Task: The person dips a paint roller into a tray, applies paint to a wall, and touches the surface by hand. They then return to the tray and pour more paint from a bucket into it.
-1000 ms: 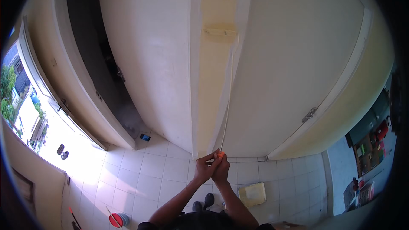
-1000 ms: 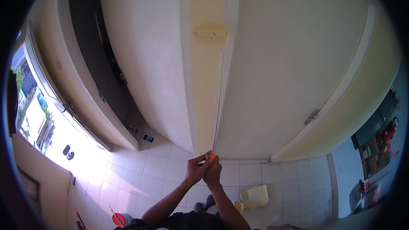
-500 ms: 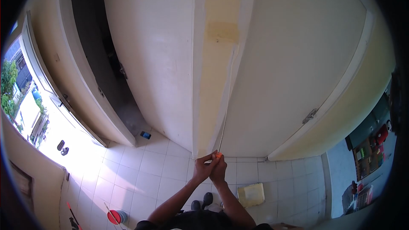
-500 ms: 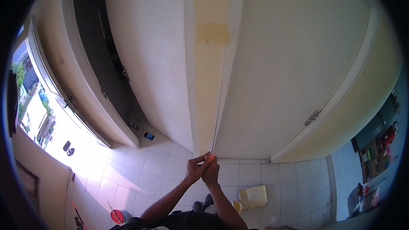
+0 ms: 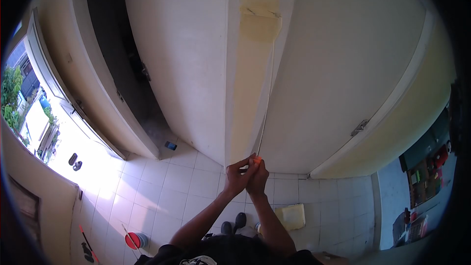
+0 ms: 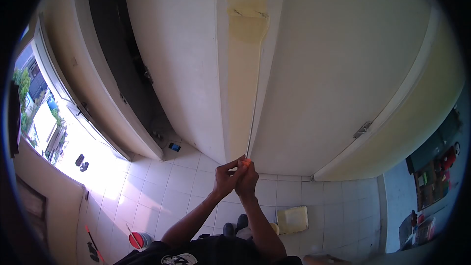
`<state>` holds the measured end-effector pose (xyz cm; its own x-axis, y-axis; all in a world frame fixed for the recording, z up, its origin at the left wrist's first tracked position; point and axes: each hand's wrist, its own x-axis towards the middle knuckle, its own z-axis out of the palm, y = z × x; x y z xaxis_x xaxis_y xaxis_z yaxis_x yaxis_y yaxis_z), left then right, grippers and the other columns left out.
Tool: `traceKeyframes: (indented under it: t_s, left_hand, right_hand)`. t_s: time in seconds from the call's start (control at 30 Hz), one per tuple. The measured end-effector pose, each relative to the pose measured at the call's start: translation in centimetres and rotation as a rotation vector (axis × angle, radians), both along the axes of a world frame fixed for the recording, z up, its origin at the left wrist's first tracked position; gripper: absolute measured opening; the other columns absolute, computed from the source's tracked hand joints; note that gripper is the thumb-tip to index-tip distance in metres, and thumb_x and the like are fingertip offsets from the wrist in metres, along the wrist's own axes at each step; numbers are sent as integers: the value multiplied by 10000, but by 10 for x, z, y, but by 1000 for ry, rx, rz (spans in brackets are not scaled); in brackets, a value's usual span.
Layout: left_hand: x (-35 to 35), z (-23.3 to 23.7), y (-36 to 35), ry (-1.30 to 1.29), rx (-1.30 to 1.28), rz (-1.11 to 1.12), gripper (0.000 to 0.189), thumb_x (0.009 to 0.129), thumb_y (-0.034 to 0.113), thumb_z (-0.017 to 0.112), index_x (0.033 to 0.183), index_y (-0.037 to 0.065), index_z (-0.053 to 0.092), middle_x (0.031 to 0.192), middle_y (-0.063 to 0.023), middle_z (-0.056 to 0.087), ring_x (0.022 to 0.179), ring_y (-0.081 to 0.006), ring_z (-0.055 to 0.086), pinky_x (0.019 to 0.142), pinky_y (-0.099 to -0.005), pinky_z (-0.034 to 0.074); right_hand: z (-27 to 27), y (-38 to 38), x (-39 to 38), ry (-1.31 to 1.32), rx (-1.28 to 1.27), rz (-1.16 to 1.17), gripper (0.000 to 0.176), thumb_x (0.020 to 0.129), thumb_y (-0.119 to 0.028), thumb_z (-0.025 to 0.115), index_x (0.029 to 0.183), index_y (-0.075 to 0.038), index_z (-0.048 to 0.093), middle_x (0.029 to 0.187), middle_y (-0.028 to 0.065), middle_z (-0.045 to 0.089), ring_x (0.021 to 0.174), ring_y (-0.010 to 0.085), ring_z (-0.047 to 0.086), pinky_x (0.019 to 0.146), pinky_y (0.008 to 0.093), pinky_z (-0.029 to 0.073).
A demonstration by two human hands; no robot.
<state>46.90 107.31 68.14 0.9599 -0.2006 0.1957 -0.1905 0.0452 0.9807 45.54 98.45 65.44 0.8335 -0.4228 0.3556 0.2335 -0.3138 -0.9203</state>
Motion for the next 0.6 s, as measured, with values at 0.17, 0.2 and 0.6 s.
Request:
traceKeyframes:
  t_s: [0.17, 0.2, 0.6]
  left_hand:
    - [-35, -45, 9, 61, 30, -93, 440, 979, 251, 715, 1330, -8, 655, 1289, -148, 705, 1123, -187, 685, 947, -345, 587]
    - [-38, -51, 8, 72, 29, -88, 444, 979, 255, 714, 1330, -10, 653, 1292, -149, 704, 1124, -187, 684, 947, -345, 587]
    - [-43, -74, 8, 164, -5, -80, 482, 976, 291, 719, 1347, -6, 642, 1281, -160, 708, 1127, -187, 680, 940, -351, 586]
  right_hand:
    - [-52, -3, -40, 13, -84, -30, 284, 1047, -279, 597, 1080, 3, 594, 842, 163, 719, 766, 306, 747, 632, 385, 557]
    - [-58, -3, -45, 30, -107, -38, 281, 1048, -276, 594, 1078, 4, 592, 837, 164, 716, 765, 310, 746, 633, 390, 557]
    - [-82, -1, -49, 87, -105, -51, 266, 1052, -266, 587, 1014, -3, 579, 781, 148, 689, 703, 264, 712, 598, 374, 521]
